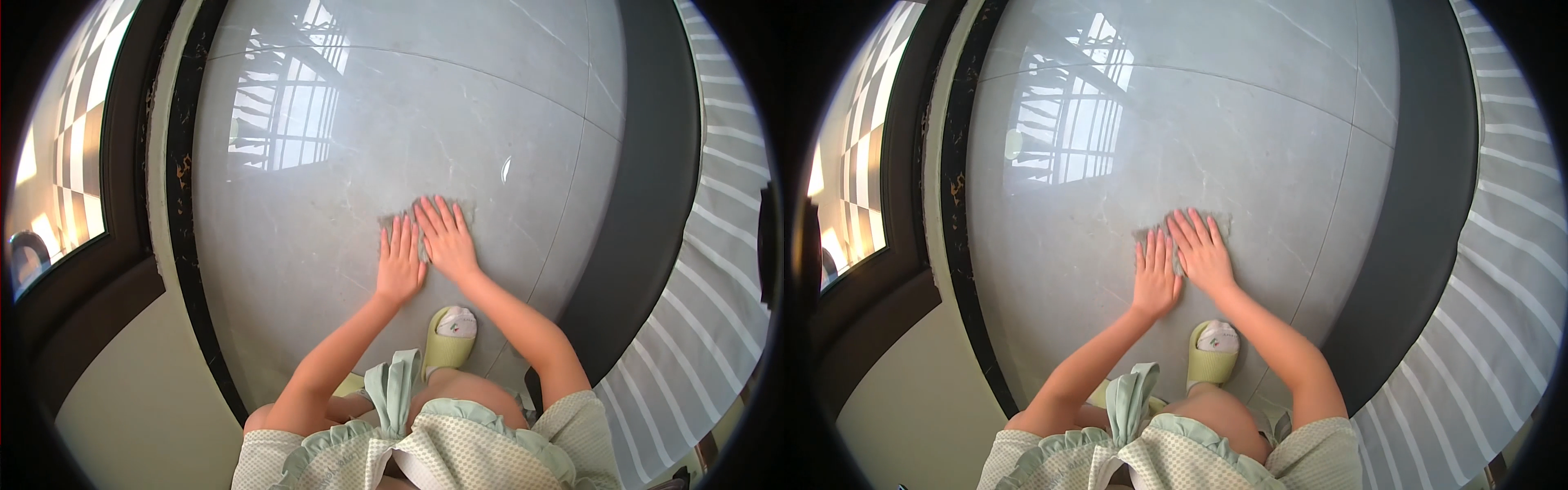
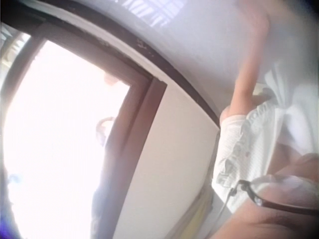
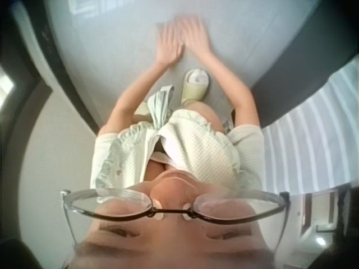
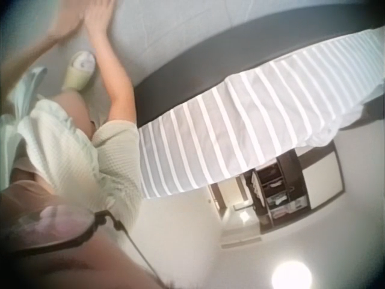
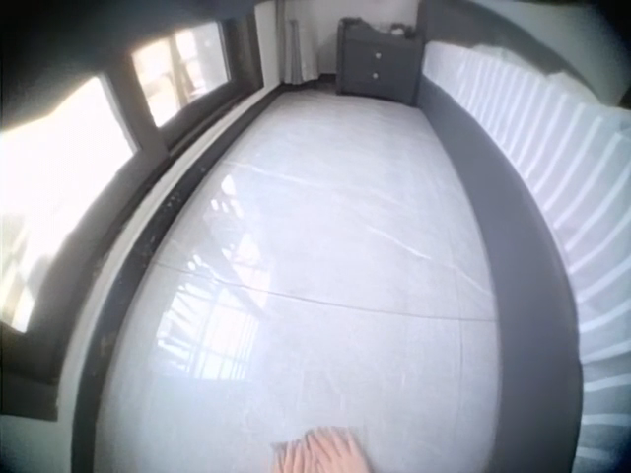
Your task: The person wipes a tiled floor with a cloth.
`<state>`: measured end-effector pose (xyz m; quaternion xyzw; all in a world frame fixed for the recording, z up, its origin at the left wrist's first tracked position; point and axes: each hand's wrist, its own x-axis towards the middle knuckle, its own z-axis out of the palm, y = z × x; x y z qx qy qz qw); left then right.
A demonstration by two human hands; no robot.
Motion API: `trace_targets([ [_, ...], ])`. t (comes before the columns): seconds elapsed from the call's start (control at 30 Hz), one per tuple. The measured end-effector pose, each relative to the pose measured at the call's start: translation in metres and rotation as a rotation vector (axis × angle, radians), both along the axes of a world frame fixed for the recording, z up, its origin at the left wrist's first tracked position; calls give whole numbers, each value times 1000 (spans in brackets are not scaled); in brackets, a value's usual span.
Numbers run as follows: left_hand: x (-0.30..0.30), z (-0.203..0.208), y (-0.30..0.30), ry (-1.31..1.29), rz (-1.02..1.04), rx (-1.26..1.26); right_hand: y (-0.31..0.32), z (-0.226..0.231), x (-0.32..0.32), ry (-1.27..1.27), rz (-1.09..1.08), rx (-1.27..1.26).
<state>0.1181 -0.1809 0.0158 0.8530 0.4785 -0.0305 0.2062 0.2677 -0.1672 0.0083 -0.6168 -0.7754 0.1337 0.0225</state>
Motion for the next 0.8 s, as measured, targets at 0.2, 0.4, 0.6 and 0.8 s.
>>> trace_targets([
  [0.2, -13, 0, -14, -120, 154, -166, 8, 3, -16, 16, 143, -26],
  [0.4, -33, -2, 70, 42, 226, 78, 100, -5, -48, 225, 112, 107],
  [0.6, 15, 2, 82, 42, 114, 2, 80, 3, 0, 178, -121, 38],
  [0.8, 64, 4, -29, 7, -165, -122, -61, 4, 59, 68, -226, -91],
])
